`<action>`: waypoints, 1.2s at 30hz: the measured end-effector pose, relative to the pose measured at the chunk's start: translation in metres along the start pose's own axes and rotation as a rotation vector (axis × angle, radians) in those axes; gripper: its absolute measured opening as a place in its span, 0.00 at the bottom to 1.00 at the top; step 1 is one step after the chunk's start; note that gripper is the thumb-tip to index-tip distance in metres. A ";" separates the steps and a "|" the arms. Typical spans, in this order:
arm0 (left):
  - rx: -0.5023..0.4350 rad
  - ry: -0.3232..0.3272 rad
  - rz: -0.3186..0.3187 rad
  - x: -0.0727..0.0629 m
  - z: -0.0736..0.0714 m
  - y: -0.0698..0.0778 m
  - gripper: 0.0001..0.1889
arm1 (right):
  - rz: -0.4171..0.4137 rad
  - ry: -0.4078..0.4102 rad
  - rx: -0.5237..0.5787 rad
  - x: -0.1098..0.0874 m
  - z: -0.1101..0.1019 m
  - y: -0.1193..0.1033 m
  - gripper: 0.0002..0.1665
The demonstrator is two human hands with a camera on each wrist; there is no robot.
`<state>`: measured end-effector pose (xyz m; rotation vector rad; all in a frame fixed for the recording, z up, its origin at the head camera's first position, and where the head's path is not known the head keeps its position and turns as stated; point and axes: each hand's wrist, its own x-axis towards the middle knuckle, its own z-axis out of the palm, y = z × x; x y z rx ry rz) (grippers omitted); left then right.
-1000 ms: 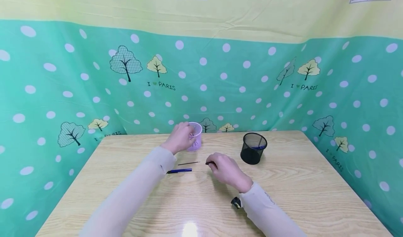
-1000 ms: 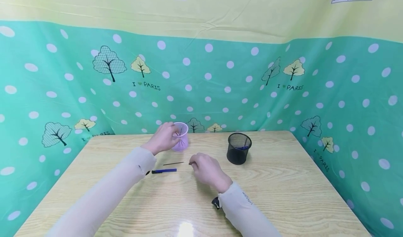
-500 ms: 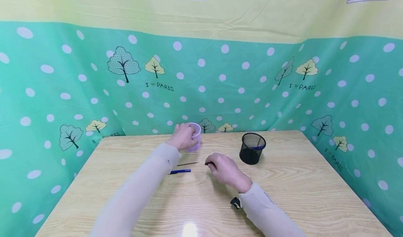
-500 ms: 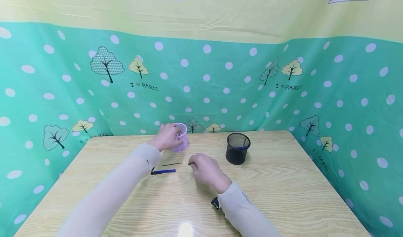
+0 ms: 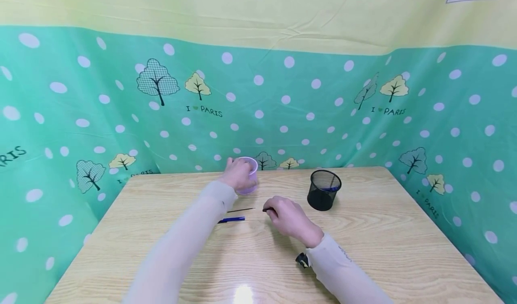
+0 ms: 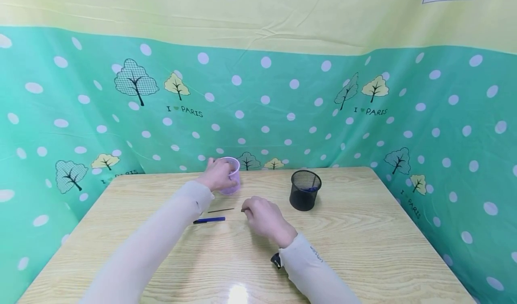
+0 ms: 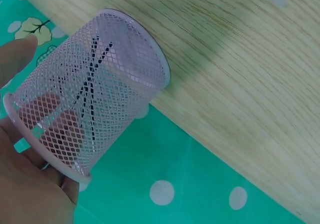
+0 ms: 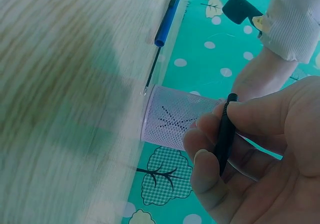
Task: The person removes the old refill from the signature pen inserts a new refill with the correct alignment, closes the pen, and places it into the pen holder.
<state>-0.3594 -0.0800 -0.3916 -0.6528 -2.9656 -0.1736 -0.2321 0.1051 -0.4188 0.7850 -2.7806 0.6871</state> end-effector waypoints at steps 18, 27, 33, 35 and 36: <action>0.071 -0.057 -0.065 0.004 0.002 0.009 0.18 | -0.005 0.000 -0.002 0.000 0.000 -0.002 0.10; 0.115 -0.078 -0.058 0.009 0.003 0.009 0.15 | 0.001 0.008 -0.012 0.000 0.000 -0.001 0.10; 0.135 -0.094 -0.049 0.010 0.002 0.009 0.15 | -0.005 0.021 -0.024 0.000 0.001 -0.001 0.10; 0.127 -0.091 -0.044 0.010 0.002 0.008 0.14 | -0.003 0.018 -0.022 0.000 0.001 -0.001 0.10; 0.119 -0.090 -0.044 0.010 0.002 0.008 0.14 | -0.001 0.016 -0.020 0.000 0.001 -0.001 0.10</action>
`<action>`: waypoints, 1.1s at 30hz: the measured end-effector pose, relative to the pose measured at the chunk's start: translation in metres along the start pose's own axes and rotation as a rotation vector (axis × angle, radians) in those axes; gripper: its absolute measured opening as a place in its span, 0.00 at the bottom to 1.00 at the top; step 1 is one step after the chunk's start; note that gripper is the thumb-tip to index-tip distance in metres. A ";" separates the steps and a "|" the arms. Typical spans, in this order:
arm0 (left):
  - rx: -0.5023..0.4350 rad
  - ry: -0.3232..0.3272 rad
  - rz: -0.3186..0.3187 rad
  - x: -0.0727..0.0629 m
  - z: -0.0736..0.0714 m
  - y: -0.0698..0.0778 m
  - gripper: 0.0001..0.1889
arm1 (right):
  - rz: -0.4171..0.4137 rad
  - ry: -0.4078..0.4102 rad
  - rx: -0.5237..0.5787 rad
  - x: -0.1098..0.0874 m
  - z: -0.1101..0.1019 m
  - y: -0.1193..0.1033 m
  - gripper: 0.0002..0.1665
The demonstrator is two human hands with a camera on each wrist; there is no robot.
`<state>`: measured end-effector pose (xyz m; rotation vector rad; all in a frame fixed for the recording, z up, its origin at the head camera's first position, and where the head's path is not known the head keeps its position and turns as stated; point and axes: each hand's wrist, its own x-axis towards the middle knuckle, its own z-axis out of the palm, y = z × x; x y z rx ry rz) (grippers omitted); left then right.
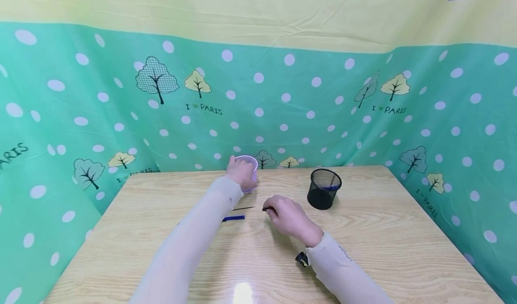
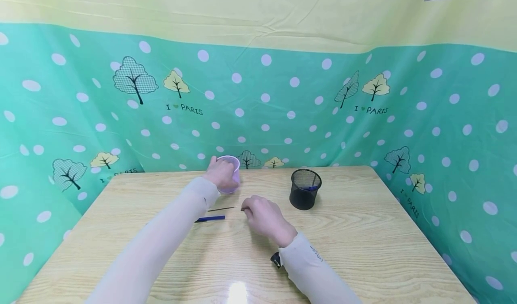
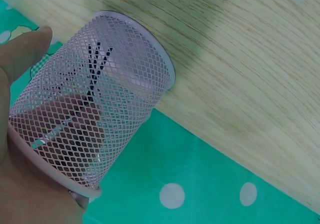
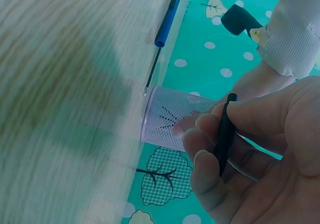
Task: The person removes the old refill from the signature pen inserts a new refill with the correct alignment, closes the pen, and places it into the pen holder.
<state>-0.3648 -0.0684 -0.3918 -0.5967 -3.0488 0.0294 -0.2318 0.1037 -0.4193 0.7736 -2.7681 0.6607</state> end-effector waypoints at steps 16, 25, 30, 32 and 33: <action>-0.052 0.057 0.004 -0.002 0.003 -0.002 0.26 | 0.003 -0.011 0.003 0.000 0.001 0.001 0.10; -0.036 0.134 0.013 -0.003 0.003 -0.008 0.32 | 0.004 -0.014 0.005 0.000 0.000 0.001 0.10; -0.021 0.181 0.013 -0.007 0.001 -0.009 0.35 | 0.001 -0.017 0.010 0.000 0.001 0.002 0.10; -0.014 0.215 0.021 -0.008 0.000 -0.009 0.35 | 0.000 -0.017 0.011 0.000 0.001 0.002 0.10; -0.007 0.238 0.028 -0.008 0.000 -0.010 0.35 | -0.002 -0.017 0.010 0.000 0.002 0.002 0.10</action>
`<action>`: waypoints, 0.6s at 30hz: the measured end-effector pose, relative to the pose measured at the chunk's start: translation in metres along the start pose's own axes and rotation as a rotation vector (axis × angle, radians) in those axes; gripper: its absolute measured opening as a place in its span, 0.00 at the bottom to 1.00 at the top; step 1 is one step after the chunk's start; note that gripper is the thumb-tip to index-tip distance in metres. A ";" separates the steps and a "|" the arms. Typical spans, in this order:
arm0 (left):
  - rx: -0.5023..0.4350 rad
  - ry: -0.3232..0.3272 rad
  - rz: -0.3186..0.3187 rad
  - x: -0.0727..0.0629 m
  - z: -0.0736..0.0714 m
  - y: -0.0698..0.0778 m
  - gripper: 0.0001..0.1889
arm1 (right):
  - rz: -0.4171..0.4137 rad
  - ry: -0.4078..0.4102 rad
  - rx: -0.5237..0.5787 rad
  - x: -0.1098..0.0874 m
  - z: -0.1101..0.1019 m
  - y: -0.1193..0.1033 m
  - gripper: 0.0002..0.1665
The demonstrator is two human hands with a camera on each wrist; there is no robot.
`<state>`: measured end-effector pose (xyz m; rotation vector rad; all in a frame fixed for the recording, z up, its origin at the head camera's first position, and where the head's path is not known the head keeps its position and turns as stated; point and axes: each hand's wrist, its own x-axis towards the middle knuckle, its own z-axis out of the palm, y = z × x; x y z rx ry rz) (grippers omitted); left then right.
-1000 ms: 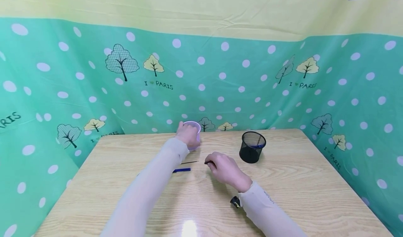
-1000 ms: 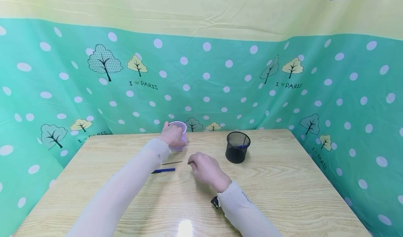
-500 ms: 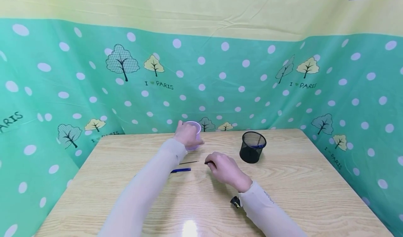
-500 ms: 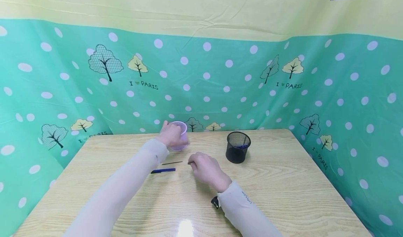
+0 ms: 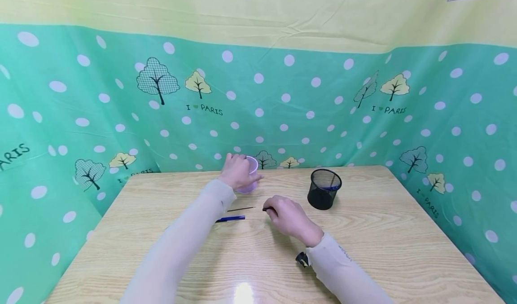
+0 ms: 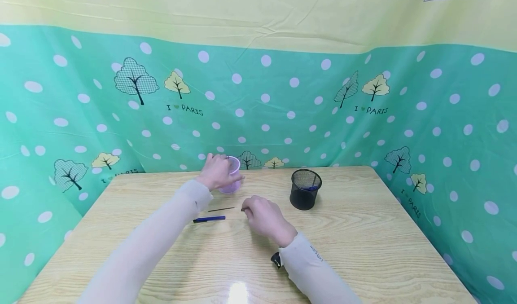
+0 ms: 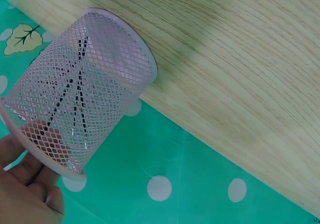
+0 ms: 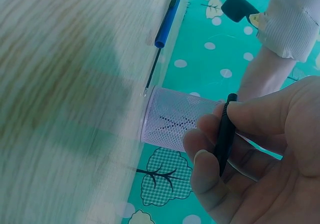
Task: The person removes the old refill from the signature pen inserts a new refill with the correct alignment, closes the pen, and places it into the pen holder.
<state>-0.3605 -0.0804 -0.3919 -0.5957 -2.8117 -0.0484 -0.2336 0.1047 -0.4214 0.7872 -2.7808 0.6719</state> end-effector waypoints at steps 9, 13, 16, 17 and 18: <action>-0.023 0.101 0.039 -0.001 -0.001 -0.004 0.29 | -0.010 0.004 0.005 -0.001 0.000 -0.001 0.10; -0.028 0.123 0.055 -0.002 -0.002 -0.004 0.28 | -0.007 0.004 0.007 -0.001 0.000 -0.001 0.10; -0.035 0.149 0.066 -0.003 -0.002 -0.005 0.25 | -0.004 0.005 0.005 -0.001 -0.001 -0.002 0.10; -0.039 0.159 0.069 -0.004 -0.002 -0.006 0.24 | -0.005 0.004 0.005 -0.001 -0.001 -0.002 0.10; -0.042 0.170 0.072 -0.004 -0.002 -0.006 0.23 | -0.006 0.004 0.006 -0.001 -0.001 -0.002 0.10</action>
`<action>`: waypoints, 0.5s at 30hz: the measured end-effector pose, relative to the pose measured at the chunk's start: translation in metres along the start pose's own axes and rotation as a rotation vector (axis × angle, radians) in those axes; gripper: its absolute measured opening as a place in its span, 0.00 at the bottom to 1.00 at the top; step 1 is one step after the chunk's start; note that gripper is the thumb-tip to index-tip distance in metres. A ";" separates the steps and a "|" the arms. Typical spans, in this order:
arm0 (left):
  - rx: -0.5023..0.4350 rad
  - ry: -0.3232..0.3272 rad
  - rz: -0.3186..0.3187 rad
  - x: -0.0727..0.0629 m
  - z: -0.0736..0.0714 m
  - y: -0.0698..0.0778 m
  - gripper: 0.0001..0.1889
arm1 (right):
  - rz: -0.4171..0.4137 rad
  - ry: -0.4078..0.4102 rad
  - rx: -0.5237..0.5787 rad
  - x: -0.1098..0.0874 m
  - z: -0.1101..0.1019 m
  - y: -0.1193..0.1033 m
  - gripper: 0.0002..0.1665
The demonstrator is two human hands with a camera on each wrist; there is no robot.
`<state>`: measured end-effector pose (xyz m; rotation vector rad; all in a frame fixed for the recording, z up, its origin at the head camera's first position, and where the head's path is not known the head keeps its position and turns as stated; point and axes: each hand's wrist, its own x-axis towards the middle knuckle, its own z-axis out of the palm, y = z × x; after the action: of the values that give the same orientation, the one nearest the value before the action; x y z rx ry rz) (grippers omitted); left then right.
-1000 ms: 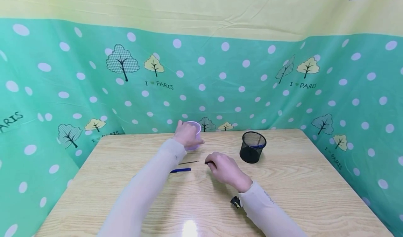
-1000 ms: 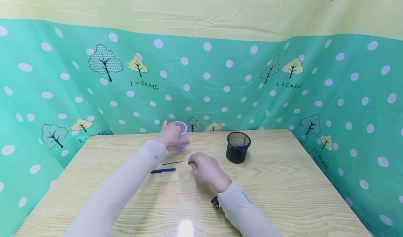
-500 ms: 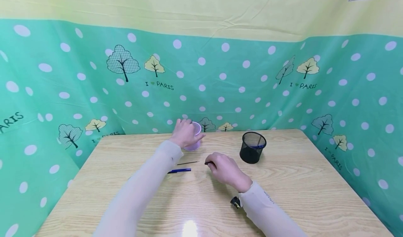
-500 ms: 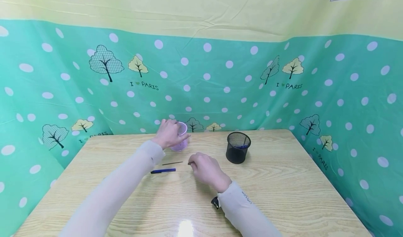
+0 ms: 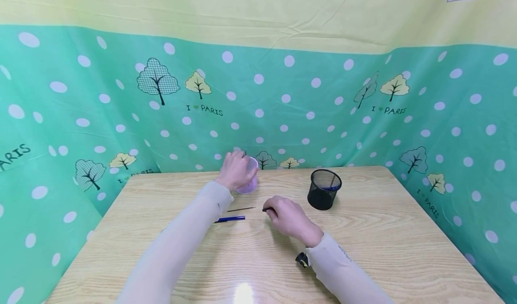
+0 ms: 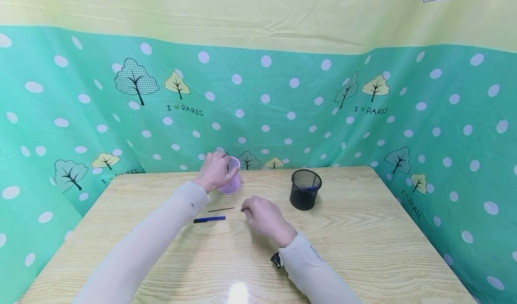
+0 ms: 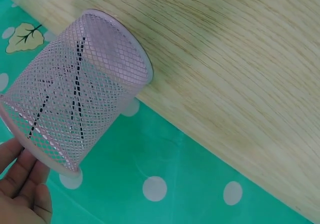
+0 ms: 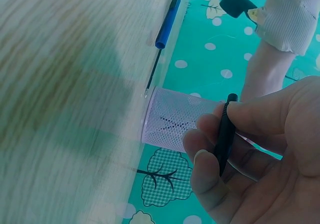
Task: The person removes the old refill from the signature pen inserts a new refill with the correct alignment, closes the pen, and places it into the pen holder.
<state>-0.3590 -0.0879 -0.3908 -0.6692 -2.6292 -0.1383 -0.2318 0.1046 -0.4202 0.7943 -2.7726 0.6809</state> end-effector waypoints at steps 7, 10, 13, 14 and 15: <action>-0.064 0.076 0.007 -0.002 0.001 -0.004 0.17 | 0.008 -0.003 0.002 0.000 0.000 0.000 0.10; -0.119 0.107 -0.004 -0.003 0.000 -0.006 0.15 | 0.010 -0.002 0.001 0.000 0.001 0.000 0.10; -0.184 0.142 -0.030 -0.004 -0.003 -0.007 0.13 | 0.011 -0.002 0.004 0.000 0.001 0.000 0.09; -0.202 0.153 -0.041 -0.004 -0.003 -0.007 0.13 | 0.011 -0.002 0.003 0.000 0.001 0.001 0.09; -0.221 0.162 -0.052 -0.004 -0.003 -0.007 0.13 | 0.011 -0.001 0.002 0.000 0.001 0.001 0.09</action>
<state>-0.3584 -0.0966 -0.3892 -0.6326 -2.4965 -0.4834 -0.2326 0.1044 -0.4211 0.7806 -2.7799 0.6850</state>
